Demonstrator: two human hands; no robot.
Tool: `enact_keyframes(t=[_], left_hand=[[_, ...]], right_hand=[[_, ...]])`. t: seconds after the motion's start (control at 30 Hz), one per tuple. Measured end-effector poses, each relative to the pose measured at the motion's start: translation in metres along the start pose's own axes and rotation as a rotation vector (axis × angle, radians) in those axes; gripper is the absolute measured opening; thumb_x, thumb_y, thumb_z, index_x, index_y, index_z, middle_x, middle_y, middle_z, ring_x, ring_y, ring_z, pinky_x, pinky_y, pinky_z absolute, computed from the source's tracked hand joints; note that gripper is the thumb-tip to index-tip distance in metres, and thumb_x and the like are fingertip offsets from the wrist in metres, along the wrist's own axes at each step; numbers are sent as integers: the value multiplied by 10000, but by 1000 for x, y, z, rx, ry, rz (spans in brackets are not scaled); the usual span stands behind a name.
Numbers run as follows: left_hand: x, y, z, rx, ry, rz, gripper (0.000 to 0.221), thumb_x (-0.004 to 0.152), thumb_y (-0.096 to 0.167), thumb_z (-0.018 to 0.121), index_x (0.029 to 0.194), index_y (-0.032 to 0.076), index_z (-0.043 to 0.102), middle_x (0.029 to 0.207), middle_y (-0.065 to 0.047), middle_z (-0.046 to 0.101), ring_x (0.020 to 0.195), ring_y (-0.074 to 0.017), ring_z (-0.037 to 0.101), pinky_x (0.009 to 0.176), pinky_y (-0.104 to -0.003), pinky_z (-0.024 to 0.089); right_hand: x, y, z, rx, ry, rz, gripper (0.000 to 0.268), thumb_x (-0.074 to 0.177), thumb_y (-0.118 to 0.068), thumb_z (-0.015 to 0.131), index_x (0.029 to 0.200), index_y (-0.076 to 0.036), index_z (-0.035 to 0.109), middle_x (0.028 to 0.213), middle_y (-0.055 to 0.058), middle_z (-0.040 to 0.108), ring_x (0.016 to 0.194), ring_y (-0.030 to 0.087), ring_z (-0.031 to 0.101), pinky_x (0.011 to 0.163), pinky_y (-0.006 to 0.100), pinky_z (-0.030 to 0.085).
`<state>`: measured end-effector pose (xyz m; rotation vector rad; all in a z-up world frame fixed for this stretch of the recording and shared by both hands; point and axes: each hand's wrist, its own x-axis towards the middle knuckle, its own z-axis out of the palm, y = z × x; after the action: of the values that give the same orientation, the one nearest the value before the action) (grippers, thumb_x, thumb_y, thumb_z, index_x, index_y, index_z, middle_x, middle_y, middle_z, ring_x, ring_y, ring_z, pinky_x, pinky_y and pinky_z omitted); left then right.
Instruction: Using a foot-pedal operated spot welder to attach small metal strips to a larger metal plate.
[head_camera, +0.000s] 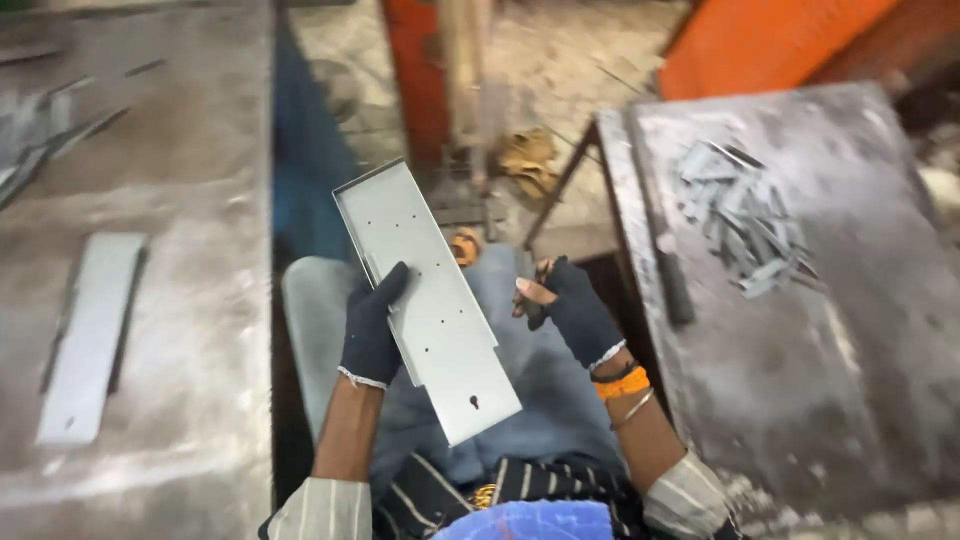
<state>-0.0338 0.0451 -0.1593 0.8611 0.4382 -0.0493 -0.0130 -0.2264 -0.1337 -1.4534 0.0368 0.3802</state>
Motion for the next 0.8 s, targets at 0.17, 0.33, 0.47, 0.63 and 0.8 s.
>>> enact_keyframes(t=[0.17,0.33,0.47,0.63,0.8], left_hand=[[-8,-31,54,37,-51,-144,371,886,151,726,1207,-31,676,1032,-136,750,854,-238,738,755,-363,603],[-17,-44,74,96,-52,-155,366,873,142,736,1189,-36,687,1033,-131,757,858,-231,740,753,-357,600],[-18,-49,79,138,-67,-132,350,883,143,743,1160,-65,698,1020,-146,762,855,-239,739,747,-356,595],[-24,-46,82,176,-79,-110,338,887,150,735,1157,-52,706,1021,-132,761,865,-224,732,754,-345,587],[-26,-42,77,160,-98,-81,345,890,163,721,1163,-47,693,1029,-120,757,877,-209,730,765,-344,584]], right_hand=[[-8,28,-103,-471,352,-95,341,889,-297,766,827,10,629,685,144,655,614,233,672,545,353,493],[21,89,-237,-1047,862,-111,531,836,-459,795,801,46,632,784,263,672,794,432,672,704,507,525],[76,113,-302,-1213,985,-200,436,856,-440,755,902,-8,717,917,254,713,876,462,679,761,554,523],[115,93,-306,-1291,1051,80,531,804,-532,774,890,-11,723,926,257,703,897,464,675,776,546,531],[126,165,-365,-1725,918,-135,288,887,-324,690,880,-42,747,954,210,728,901,426,698,806,533,547]])
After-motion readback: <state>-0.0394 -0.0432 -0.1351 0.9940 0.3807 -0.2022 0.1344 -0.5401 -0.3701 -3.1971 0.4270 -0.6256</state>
